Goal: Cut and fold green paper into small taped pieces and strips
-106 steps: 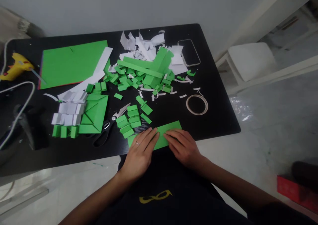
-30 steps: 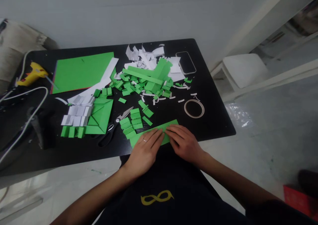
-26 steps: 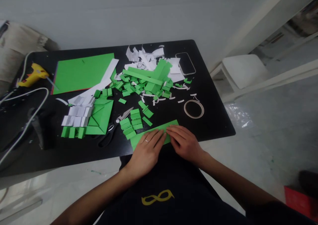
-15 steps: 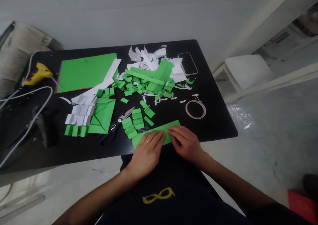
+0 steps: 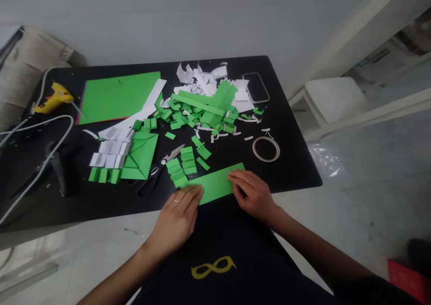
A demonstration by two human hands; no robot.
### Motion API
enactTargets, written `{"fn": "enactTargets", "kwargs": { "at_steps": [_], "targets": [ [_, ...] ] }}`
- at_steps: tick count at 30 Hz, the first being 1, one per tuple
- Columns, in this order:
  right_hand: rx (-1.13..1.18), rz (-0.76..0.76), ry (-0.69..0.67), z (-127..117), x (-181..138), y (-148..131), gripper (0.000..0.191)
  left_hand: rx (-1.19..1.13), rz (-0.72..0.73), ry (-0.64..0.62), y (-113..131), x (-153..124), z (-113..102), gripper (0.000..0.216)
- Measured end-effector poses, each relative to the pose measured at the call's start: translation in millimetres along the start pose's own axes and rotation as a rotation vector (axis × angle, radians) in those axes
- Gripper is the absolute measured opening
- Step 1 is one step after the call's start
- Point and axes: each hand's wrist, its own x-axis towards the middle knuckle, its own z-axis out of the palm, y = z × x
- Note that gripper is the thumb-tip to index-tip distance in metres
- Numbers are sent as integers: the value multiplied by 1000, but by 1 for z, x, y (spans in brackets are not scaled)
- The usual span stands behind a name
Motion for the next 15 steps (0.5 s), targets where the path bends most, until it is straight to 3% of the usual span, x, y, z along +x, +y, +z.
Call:
{"fn": "enactTargets", "kwargs": {
  "at_steps": [10, 15],
  "targets": [
    [15, 4, -13, -2, 3, -3, 28, 18, -51, -17, -15, -25, -23, 33],
    [-61, 88, -44, -2, 13, -14, 7, 5, -59, 0, -17, -23, -25, 27]
  ]
}}
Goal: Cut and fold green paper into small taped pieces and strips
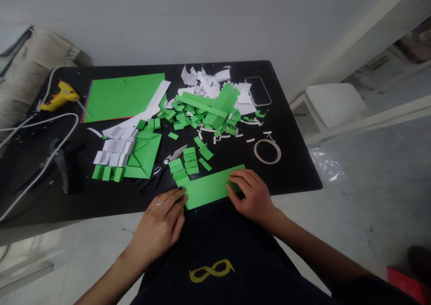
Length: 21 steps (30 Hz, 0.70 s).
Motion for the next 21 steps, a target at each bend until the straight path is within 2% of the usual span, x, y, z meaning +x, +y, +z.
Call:
{"fn": "enactTargets", "kwargs": {
  "at_steps": [2, 4, 8, 11, 14, 21],
  "targets": [
    [-56, 47, -20, 6, 6, -9, 4, -6, -6, -8, 1, 2, 1, 25],
    [-36, 37, -45, 16, 12, -19, 11, -8, -8, -8, 2, 3, 2, 25],
    [29, 12, -200, 37, 20, -39, 17, -15, -3, 0, 1, 3, 4, 25],
    [20, 19, -272, 43, 21, -44, 17, -23, -7, 11, 1, 2, 4, 25],
    [23, 52, -290, 36, 19, -36, 16, -37, -10, 18, 0, 2, 5, 24],
    [-24, 211, -289, 3, 12, -1, 16, -61, -24, 22, -1, 3, 5, 23]
  ]
}}
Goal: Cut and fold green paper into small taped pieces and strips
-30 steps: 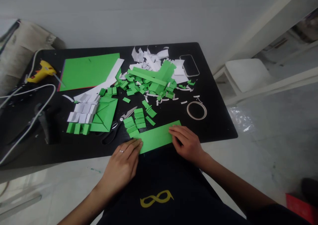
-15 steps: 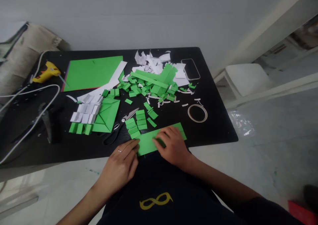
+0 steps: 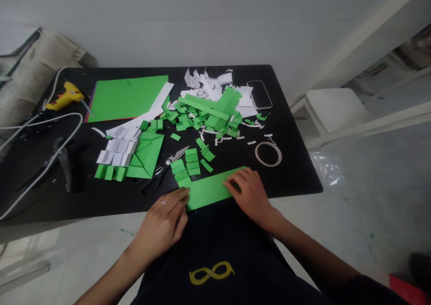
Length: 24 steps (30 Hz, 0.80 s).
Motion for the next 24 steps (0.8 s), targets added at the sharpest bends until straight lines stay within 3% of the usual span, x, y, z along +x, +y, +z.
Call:
{"fn": "enactTargets", "kwargs": {
  "at_steps": [10, 18, 21, 24],
  "targets": [
    [-56, 89, 55, -27, -9, 48, 23, 20, 18, -27, -1, 2, -1, 20],
    [150, -71, 105, -16, 4, 18, 16, -80, -135, 55, 15, 21, 13, 14],
    [156, -90, 8, -8, 11, 7, 12, -173, -239, -47, 27, 44, 29, 14],
    [145, -47, -69, -5, 15, 5, 14, -209, -385, -247, 36, 73, 40, 18]
  ]
}}
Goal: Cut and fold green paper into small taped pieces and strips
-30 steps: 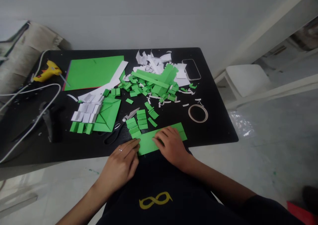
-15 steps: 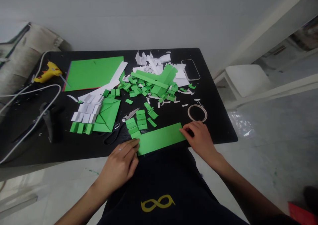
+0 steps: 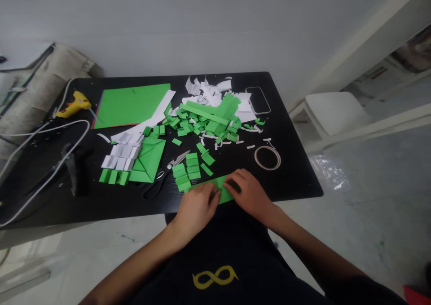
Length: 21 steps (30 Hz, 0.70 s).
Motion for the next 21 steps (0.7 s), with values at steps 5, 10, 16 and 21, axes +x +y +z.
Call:
{"fn": "enactTargets", "kwargs": {
  "at_steps": [5, 10, 16, 21],
  "targets": [
    [22, 52, -53, -5, 2, 0, 14, 10, -189, -244, 12, 32, -9, 22],
    [30, 64, -75, -8, 4, -2, 14, -30, -225, -344, 4, 35, -28, 24],
    [59, 86, -94, -8, 4, -2, 14, -135, -339, -428, -11, 19, -43, 28],
    [84, 102, -96, -8, 5, -2, 14, -187, -408, -434, -27, -1, -53, 33]
  ]
}}
